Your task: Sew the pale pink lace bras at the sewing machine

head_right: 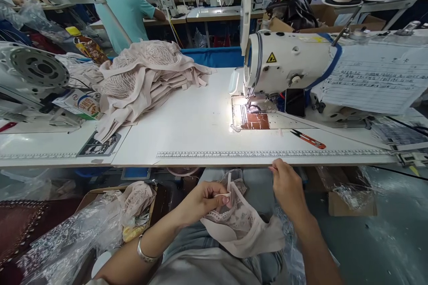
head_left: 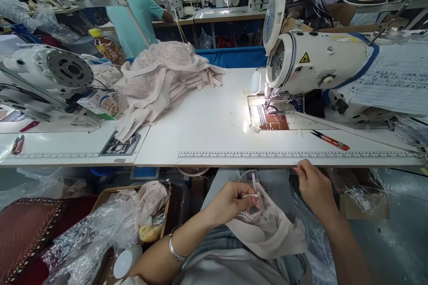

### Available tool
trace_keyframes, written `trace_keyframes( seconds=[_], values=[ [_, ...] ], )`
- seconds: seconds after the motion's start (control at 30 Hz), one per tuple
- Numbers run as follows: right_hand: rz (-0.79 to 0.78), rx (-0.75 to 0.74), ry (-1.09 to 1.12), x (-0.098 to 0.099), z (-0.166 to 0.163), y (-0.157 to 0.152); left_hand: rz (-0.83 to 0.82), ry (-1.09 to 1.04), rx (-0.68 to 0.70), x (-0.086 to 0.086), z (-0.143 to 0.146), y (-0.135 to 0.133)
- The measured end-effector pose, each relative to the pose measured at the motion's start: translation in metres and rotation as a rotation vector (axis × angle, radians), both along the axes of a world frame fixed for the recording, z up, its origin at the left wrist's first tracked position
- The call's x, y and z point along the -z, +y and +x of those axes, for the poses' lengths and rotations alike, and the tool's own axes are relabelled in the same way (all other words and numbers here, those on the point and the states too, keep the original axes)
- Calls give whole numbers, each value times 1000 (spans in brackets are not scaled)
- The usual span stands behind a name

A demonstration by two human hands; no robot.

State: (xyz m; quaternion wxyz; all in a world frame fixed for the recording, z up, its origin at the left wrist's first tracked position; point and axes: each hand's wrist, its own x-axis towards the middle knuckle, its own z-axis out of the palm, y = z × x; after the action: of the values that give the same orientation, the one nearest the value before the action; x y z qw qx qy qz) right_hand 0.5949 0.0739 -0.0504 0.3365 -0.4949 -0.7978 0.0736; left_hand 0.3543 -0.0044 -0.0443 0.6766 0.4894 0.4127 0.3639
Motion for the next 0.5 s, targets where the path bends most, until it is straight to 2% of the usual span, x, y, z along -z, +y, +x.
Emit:
trace_keyframes(
  seconds=[0.07,0.13,0.2,0.23,0.3,0.4,0.5],
  values=[
    [-192,-134,57,-8,-6,-7,24,38,-5,-3,3,0],
    [-356,-367,110,-15,-23,-17,63,65,2,-5,7,-1],
    [-456,-528,154,-18,-39,-23,123,91,-1,-7,9,-1],
    [-484,-562,185,-19,-43,-23,147,107,-4,-8,9,-1],
    [-468,-550,269,-21,-43,-20,151,115,-6,-8,7,-1],
    [-306,-443,377,-25,-31,-14,142,75,-46,-4,0,1],
    [-180,-384,341,-30,-23,-16,308,142,-172,3,-2,2]
  ],
)
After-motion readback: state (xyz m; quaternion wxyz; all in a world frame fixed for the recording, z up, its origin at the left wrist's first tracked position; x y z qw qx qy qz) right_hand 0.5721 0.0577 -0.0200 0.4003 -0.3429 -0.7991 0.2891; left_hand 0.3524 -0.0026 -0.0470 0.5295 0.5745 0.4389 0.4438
